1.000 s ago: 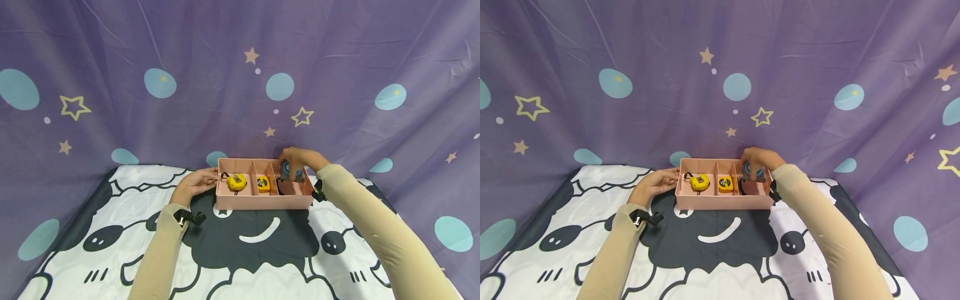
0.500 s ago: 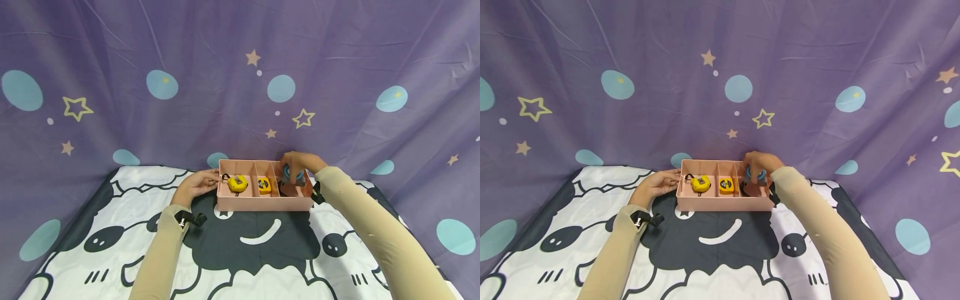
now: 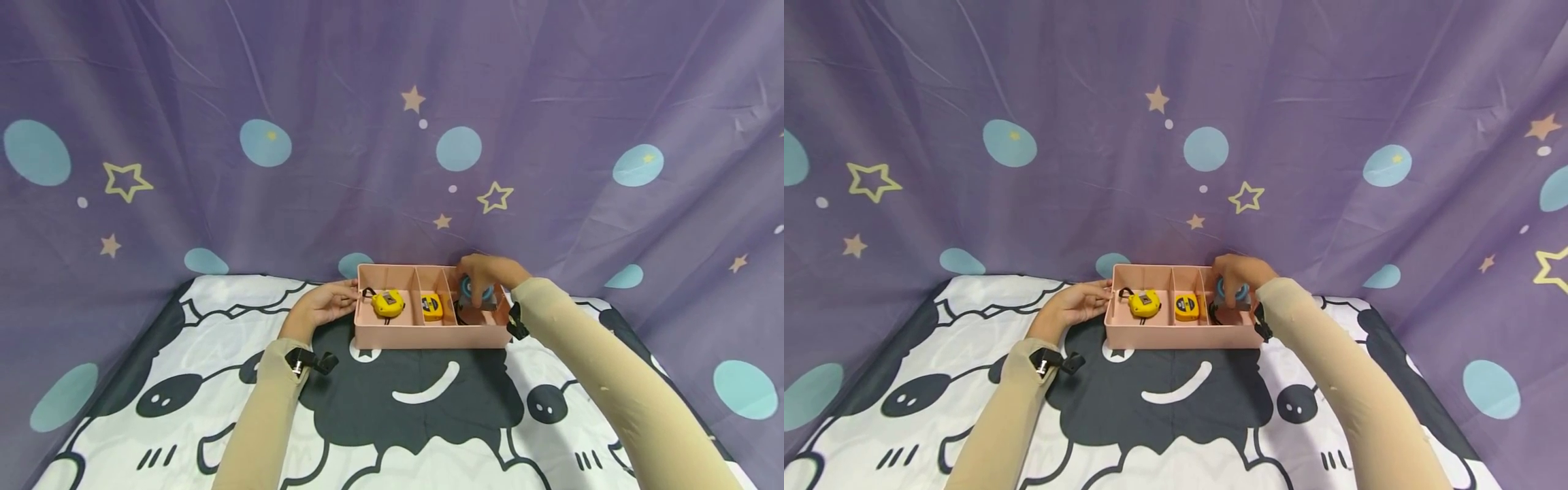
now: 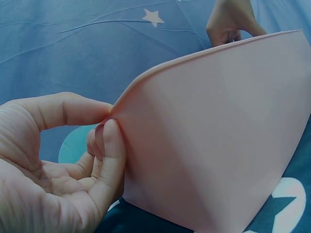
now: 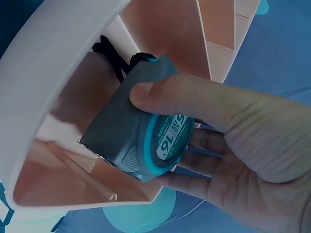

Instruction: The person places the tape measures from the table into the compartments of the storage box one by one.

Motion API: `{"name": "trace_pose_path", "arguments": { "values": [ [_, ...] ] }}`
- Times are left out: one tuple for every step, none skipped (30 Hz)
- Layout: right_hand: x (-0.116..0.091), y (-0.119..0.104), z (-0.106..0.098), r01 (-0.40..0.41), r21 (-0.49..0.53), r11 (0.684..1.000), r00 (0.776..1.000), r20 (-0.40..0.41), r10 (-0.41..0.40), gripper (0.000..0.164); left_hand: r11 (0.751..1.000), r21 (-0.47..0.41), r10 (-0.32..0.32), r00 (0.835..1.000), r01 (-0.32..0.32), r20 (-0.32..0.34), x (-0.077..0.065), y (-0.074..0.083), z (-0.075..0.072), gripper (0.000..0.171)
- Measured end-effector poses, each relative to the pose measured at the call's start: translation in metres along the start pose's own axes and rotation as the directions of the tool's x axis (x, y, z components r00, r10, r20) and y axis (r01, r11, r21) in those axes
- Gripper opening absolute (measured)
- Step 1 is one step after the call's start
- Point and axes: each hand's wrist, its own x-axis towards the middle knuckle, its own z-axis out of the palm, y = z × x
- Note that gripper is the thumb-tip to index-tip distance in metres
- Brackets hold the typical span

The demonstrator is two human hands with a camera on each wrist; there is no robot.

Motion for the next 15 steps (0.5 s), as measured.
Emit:
{"name": "trace_pose_path", "arguments": {
  "values": [
    [0.0000, -0.0007, 0.0006, 0.000, -0.008, 1.000, 1.000, -0.001, 0.000, 0.063, 1.000, 0.000, 0.001, 1.000, -0.001, 0.000, -0.0003, -0.0003, -0.0002, 0.034],
    [0.0001, -0.0014, 0.0010, -0.003, -0.019, 1.000, 1.000, -0.001, 0.003, 0.063, 1.000, 0.001, 0.003, 1.000, -0.003, -0.001, -0.0006, -0.0005, -0.0004, 0.034],
    [0.0005, -0.0020, 0.0013, -0.003, -0.032, 0.999, 1.000, 0.001, 0.003, 0.063, 1.000, 0.000, 0.006, 1.000, -0.006, -0.003, -0.0008, -0.0009, -0.0004, 0.035],
    [0.0011, -0.0024, 0.0014, -0.004, -0.038, 0.999, 1.000, 0.005, 0.004, 0.064, 1.000, 0.000, 0.007, 1.000, -0.007, -0.006, -0.0010, -0.0011, -0.0004, 0.036],
    [0.0015, -0.0027, 0.0014, -0.010, -0.037, 0.999, 1.000, 0.009, 0.010, 0.065, 1.000, -0.001, 0.007, 1.000, -0.007, -0.008, -0.0012, -0.0013, -0.0002, 0.036],
    [0.0021, -0.0030, 0.0015, -0.017, -0.036, 0.999, 1.000, 0.015, 0.018, 0.065, 1.000, 0.001, 0.008, 1.000, -0.008, -0.011, -0.0013, -0.0014, -0.0001, 0.037],
    [0.0029, -0.0030, 0.0014, -0.022, -0.033, 0.999, 1.000, 0.022, 0.023, 0.066, 1.000, 0.003, 0.008, 1.000, -0.008, -0.013, -0.0013, -0.0016, 0.0000, 0.037],
    [0.0038, -0.0031, 0.0013, -0.032, -0.021, 0.999, 0.999, 0.029, 0.033, 0.067, 1.000, 0.005, 0.007, 1.000, -0.007, -0.016, -0.0012, -0.0017, 0.0001, 0.036],
    [0.0046, -0.0030, 0.0010, -0.041, -0.010, 0.999, 0.998, 0.037, 0.042, 0.067, 1.000, 0.007, 0.006, 1.000, -0.006, -0.018, -0.0010, -0.0017, 0.0001, 0.036],
    [0.0055, -0.0028, 0.0008, -0.052, 0.007, 0.999, 0.998, 0.044, 0.052, 0.068, 1.000, 0.011, 0.005, 1.000, -0.005, -0.018, -0.0008, -0.0016, 0.0002, 0.035],
    [0.0059, -0.0028, 0.0004, -0.057, 0.010, 0.998, 0.997, 0.053, 0.057, 0.068, 1.000, 0.014, 0.005, 1.000, -0.005, -0.018, -0.0006, -0.0016, 0.0003, 0.035],
    [0.0065, -0.0031, 0.0000, -0.062, 0.011, 0.998, 0.996, 0.061, 0.061, 0.068, 1.000, 0.016, 0.005, 1.000, -0.005, -0.018, -0.0004, -0.0015, 0.0003, 0.035],
    [0.0069, -0.0033, -0.0003, -0.060, -0.002, 0.998, 0.996, 0.064, 0.060, 0.068, 1.000, 0.015, 0.006, 1.000, -0.006, -0.018, -0.0004, -0.0014, 0.0004, 0.035],
    [0.0072, -0.0036, -0.0006, -0.049, -0.029, 0.998, 0.996, 0.066, 0.051, 0.066, 1.000, 0.014, 0.008, 1.000, -0.007, -0.016, 0.0000, -0.0013, -0.0001, 0.036],
    [0.0073, -0.0042, -0.0009, -0.035, -0.059, 0.998, 0.997, 0.068, 0.039, 0.066, 1.000, 0.013, 0.009, 1.000, -0.009, -0.016, 0.0002, -0.0011, 0.0000, 0.036]
  ]
}}
